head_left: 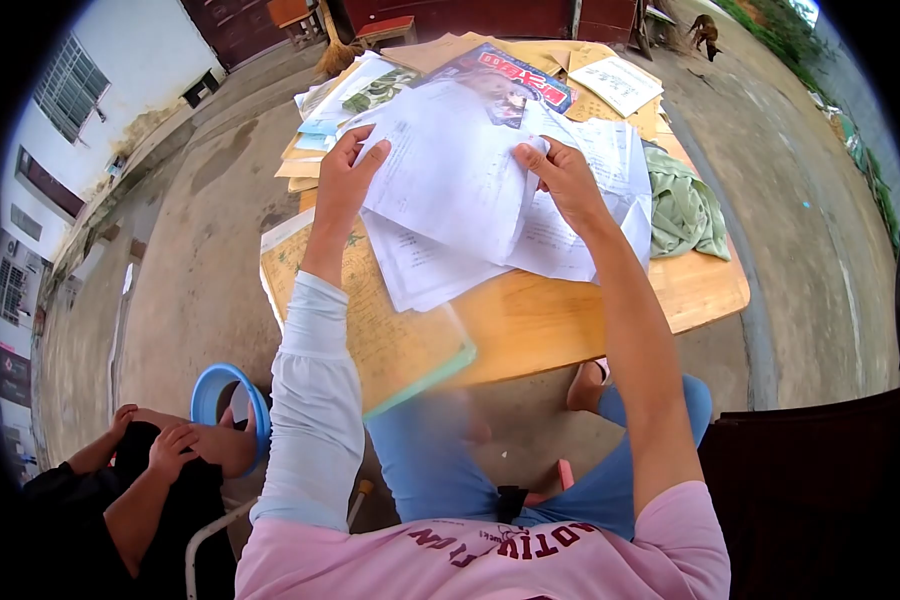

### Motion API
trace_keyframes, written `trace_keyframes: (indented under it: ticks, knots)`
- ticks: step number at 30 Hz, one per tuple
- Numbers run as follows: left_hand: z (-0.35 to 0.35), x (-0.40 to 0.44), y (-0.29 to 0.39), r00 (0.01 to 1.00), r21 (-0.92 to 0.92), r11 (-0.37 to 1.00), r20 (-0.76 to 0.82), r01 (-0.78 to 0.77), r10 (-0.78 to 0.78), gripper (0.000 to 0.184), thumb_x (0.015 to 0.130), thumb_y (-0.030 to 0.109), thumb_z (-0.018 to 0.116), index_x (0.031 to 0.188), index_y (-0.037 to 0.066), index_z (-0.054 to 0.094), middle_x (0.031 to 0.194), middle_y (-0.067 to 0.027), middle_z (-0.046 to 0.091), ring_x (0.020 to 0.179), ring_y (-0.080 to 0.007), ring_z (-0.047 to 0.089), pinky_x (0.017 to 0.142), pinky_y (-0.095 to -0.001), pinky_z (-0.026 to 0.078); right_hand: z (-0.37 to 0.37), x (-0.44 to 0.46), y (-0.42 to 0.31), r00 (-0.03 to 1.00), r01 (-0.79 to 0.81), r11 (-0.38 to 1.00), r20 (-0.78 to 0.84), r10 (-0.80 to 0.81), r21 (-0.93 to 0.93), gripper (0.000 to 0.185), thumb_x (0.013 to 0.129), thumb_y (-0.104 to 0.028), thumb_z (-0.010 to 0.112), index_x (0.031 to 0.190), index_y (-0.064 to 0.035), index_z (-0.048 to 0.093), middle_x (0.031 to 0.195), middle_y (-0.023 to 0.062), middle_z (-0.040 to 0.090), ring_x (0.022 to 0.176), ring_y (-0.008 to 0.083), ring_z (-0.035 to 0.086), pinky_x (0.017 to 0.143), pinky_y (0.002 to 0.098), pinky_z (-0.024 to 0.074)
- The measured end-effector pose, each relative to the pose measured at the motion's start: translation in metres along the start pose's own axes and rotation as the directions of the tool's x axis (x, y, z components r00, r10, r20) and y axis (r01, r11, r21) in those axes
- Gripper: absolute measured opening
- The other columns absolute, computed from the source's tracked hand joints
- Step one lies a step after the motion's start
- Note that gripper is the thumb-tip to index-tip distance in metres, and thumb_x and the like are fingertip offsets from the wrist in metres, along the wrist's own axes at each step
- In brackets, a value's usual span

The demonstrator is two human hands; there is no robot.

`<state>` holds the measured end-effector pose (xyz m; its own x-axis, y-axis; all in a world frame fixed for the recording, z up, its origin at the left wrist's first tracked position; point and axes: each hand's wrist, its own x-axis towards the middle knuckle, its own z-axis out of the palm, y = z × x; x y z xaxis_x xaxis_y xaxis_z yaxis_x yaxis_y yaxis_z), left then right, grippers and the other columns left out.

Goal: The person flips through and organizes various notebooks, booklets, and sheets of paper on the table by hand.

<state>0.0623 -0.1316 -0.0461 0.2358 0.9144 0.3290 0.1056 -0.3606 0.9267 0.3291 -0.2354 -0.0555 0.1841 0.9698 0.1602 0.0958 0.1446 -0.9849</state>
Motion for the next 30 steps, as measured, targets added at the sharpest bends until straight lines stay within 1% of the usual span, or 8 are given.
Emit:
trace_keyframes:
  ticks: [6,11,16,18,21,22,25,30]
  knots:
    - [0.000,-0.002,0.004,0.984,0.139,0.990,-0.178,0.040,-0.015,0.029,0.090,0.024,0.065,0.105,-0.001,0.067,0.076,0.0041,0.062,0.072,-0.0044,0.049,0.063,-0.0195,0.038,-0.004,0.006,0.009,0.998,-0.044,0.952,-0.033,0.056,0.303,0.041,0.088,-0.046,0.064,0.092,-0.0051,0.068,0.079,-0.0014,0.064,0.072,0.0057,0.056,0.065,0.0209,0.0447]
    - [0.000,0.000,0.003,0.965,-0.346,0.937,-0.258,-0.037,-0.057,0.022,0.094,0.023,0.061,0.104,0.005,0.067,0.088,0.0030,0.064,0.078,-0.0071,0.055,0.073,-0.0223,0.046,0.007,0.001,-0.007,0.951,-0.140,0.843,-0.164,0.260,0.520,0.041,0.088,-0.048,0.063,0.077,-0.0092,0.064,0.067,-0.0037,0.058,0.056,0.0062,0.052,0.059,0.0219,0.0449]
    - [-0.022,0.007,0.004,0.964,-0.777,0.623,-0.226,-0.091,-0.140,0.010,0.098,0.020,0.052,0.102,0.011,0.056,0.104,-0.0009,0.062,0.091,-0.0141,0.060,0.081,-0.0283,0.051,-0.022,0.014,0.017,0.963,-0.246,0.932,-0.041,0.266,0.265,0.041,0.087,-0.046,0.066,0.069,-0.0104,0.055,0.059,-0.0054,0.044,0.046,0.0063,0.035,0.055,0.0232,0.0375]
    - [-0.023,0.008,0.004,0.959,-0.748,0.653,-0.256,-0.118,-0.119,0.017,0.099,0.021,0.050,0.109,0.009,0.055,0.110,-0.0022,0.062,0.095,-0.0159,0.061,0.083,-0.0313,0.051,-0.022,0.012,0.015,0.976,-0.217,0.971,-0.036,0.214,-0.100,0.035,0.089,-0.042,0.066,0.080,-0.0088,0.059,0.067,-0.0032,0.051,0.056,0.0080,0.047,0.065,0.0237,0.0420]
    - [-0.025,0.007,0.006,0.952,-0.716,0.679,-0.296,-0.163,-0.084,0.021,0.100,0.021,0.048,0.112,0.006,0.054,0.111,-0.0046,0.062,0.097,-0.0176,0.062,0.084,-0.0338,0.052,-0.004,0.007,0.009,0.983,0.154,0.986,-0.092,-0.159,-0.062,0.036,0.092,-0.042,0.061,0.099,-0.0074,0.061,0.089,0.0018,0.061,0.084,0.0115,0.057,0.082,0.0263,0.0442]
    - [-0.025,0.006,0.006,0.948,-0.705,0.686,-0.309,-0.178,-0.071,0.021,0.100,0.021,0.048,0.112,0.005,0.054,0.110,-0.0055,0.062,0.098,-0.0181,0.062,0.083,-0.0343,0.053,-0.005,0.004,0.001,0.990,0.141,0.989,0.007,-0.141,0.046,0.047,0.093,-0.043,0.053,0.115,-0.0022,0.059,0.114,0.0097,0.062,0.108,0.0191,0.055,0.098,0.0334,0.0390]
    - [-0.023,0.008,0.000,0.883,-0.637,0.731,-0.459,-0.245,-0.104,0.018,0.101,0.018,0.045,0.099,0.005,0.056,0.097,-0.0027,0.062,0.085,-0.0106,0.058,0.075,-0.0254,0.049,0.001,-0.004,-0.013,0.953,0.063,0.944,0.261,-0.154,0.325,0.060,0.095,-0.054,0.044,0.123,-0.0027,0.056,0.122,0.0109,0.059,0.115,0.0215,0.054,0.104,0.0378,0.0355]
    - [-0.008,-0.003,0.023,0.707,0.134,0.983,-0.684,-0.123,0.182,0.024,0.095,0.022,0.055,0.085,0.000,0.062,0.064,0.0012,0.053,0.060,-0.0078,0.043,0.057,-0.0253,0.038,0.005,-0.015,-0.024,0.852,0.005,0.936,0.488,-0.188,0.352,0.113,0.064,-0.083,0.058,0.139,-0.0006,0.039,0.130,0.0183,0.052,0.127,0.0266,0.045,0.107,0.0427,0.0332]
